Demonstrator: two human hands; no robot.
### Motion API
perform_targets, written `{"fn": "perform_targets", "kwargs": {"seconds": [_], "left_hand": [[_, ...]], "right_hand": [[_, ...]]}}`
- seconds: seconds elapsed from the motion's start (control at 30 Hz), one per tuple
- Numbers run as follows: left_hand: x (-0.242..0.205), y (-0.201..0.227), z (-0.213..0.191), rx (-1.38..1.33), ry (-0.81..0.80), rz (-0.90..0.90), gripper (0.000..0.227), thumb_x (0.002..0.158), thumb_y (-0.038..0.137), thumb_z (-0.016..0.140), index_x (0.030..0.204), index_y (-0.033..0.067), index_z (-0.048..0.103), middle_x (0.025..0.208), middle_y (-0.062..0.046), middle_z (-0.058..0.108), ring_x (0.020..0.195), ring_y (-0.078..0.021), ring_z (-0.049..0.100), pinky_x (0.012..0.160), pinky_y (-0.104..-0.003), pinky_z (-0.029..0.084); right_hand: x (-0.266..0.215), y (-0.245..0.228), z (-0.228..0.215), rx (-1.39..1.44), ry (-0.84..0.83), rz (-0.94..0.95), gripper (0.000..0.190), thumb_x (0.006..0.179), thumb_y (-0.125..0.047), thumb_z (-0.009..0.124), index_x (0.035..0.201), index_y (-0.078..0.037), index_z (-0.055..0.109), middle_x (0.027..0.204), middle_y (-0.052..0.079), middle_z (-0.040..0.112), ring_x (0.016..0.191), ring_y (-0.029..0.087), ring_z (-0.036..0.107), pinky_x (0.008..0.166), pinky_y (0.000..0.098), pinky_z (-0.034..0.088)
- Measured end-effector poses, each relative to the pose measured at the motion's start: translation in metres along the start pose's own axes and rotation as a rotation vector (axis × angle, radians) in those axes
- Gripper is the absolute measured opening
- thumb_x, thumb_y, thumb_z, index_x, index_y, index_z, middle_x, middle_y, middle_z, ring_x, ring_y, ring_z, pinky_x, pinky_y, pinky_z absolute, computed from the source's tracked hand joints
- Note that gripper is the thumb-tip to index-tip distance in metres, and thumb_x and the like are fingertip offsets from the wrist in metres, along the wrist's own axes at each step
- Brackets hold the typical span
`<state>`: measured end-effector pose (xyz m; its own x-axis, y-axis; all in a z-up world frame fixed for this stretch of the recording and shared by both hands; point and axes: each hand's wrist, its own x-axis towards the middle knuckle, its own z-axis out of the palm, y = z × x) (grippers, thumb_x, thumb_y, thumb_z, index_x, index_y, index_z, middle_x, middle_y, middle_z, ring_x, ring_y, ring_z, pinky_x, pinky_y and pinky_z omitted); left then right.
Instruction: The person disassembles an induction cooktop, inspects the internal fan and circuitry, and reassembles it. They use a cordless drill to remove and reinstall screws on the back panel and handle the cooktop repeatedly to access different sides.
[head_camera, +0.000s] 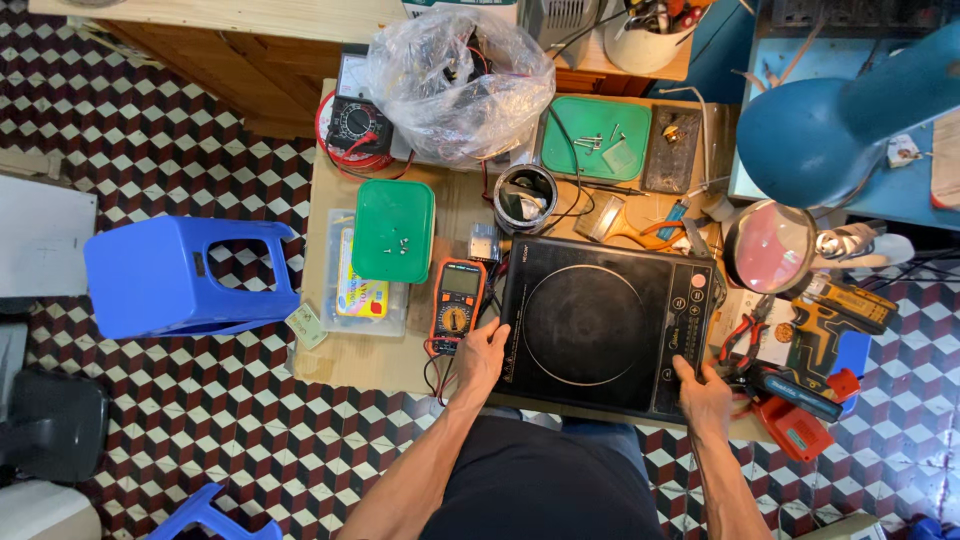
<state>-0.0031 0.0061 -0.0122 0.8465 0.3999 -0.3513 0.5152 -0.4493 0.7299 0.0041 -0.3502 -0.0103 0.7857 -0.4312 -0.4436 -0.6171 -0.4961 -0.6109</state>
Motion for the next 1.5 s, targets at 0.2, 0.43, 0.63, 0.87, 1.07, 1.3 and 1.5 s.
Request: {"fn": "perform_targets", "kwargs": {"seconds": [0.2, 0.43, 0.63, 0.87, 1.07, 1.3, 1.5], "left_hand": [[0.007, -0.022, 0.008, 0.043, -0.119, -0.094, 0.042, 0.090, 0.043, 0.069, 0.113, 0.0085, 0.077, 0.094, -0.019, 0.076, 0.087, -0.0337, 0.074, 0.076, -0.039, 0.055], [0.027, -0.015, 0.004, -0.176, -0.223, -0.176, 0.053, 0.087, 0.045, 0.071, 0.124, 0.0071, 0.071, 0.114, -0.011, 0.077, 0.105, -0.0217, 0.072, 0.090, -0.033, 0.053], [0.057, 0.020, 0.015, -0.151, -0.292, -0.338, 0.072, 0.086, 0.056, 0.069, 0.135, 0.0025, 0.065, 0.132, -0.016, 0.070, 0.122, -0.0251, 0.064, 0.102, -0.037, 0.047], [0.048, 0.046, 0.020, -0.130, -0.241, -0.455, 0.093, 0.083, 0.060, 0.077, 0.148, 0.0016, 0.045, 0.146, -0.019, 0.050, 0.131, -0.0297, 0.050, 0.106, -0.041, 0.042], [0.000, 0.070, 0.008, -0.246, -0.100, -0.451, 0.075, 0.086, 0.056, 0.068, 0.135, 0.0004, 0.060, 0.127, -0.019, 0.067, 0.118, -0.0312, 0.062, 0.097, -0.043, 0.049], [-0.054, 0.062, -0.044, -0.429, -0.190, -0.397, 0.069, 0.087, 0.049, 0.072, 0.132, -0.0019, 0.058, 0.123, -0.019, 0.068, 0.112, -0.0259, 0.064, 0.094, -0.039, 0.052], [-0.045, 0.083, -0.094, -0.512, -0.587, -0.235, 0.070, 0.082, 0.040, 0.078, 0.139, 0.0041, 0.056, 0.129, -0.008, 0.067, 0.117, -0.0142, 0.062, 0.101, -0.031, 0.049]], "right_hand": [[0.016, 0.019, -0.004, -0.111, -0.041, 0.077, 0.054, 0.093, -0.052, 0.068, 0.111, -0.002, 0.076, 0.087, 0.023, 0.075, 0.082, 0.032, 0.070, 0.078, 0.0411, 0.052], [0.039, 0.023, -0.020, 0.178, -0.304, 0.182, 0.054, 0.087, -0.044, 0.074, 0.114, 0.003, 0.077, 0.096, 0.011, 0.078, 0.083, 0.019, 0.071, 0.073, 0.0315, 0.053], [0.079, 0.011, -0.015, 0.291, -0.380, 0.167, 0.064, 0.087, -0.043, 0.075, 0.126, 0.008, 0.065, 0.105, 0.015, 0.075, 0.087, 0.019, 0.071, 0.076, 0.0286, 0.054], [0.058, -0.022, -0.022, -0.064, -0.186, 0.111, 0.052, 0.093, -0.044, 0.076, 0.119, 0.001, 0.070, 0.100, 0.014, 0.074, 0.088, 0.017, 0.067, 0.078, 0.0289, 0.049], [0.020, -0.030, -0.041, 0.346, -0.306, 0.276, 0.044, 0.094, -0.038, 0.074, 0.095, 0.005, 0.069, 0.077, 0.011, 0.069, 0.067, 0.021, 0.064, 0.055, 0.0317, 0.049], [-0.031, -0.020, -0.060, 0.545, -0.478, 0.398, 0.042, 0.087, -0.035, 0.073, 0.110, -0.002, 0.063, 0.086, 0.008, 0.070, 0.074, 0.017, 0.066, 0.062, 0.0314, 0.054], [-0.059, 0.000, -0.086, 0.371, -0.700, 0.305, 0.051, 0.078, -0.026, 0.080, 0.118, 0.003, 0.067, 0.103, 0.013, 0.070, 0.100, 0.021, 0.069, 0.090, 0.0379, 0.054]]}}
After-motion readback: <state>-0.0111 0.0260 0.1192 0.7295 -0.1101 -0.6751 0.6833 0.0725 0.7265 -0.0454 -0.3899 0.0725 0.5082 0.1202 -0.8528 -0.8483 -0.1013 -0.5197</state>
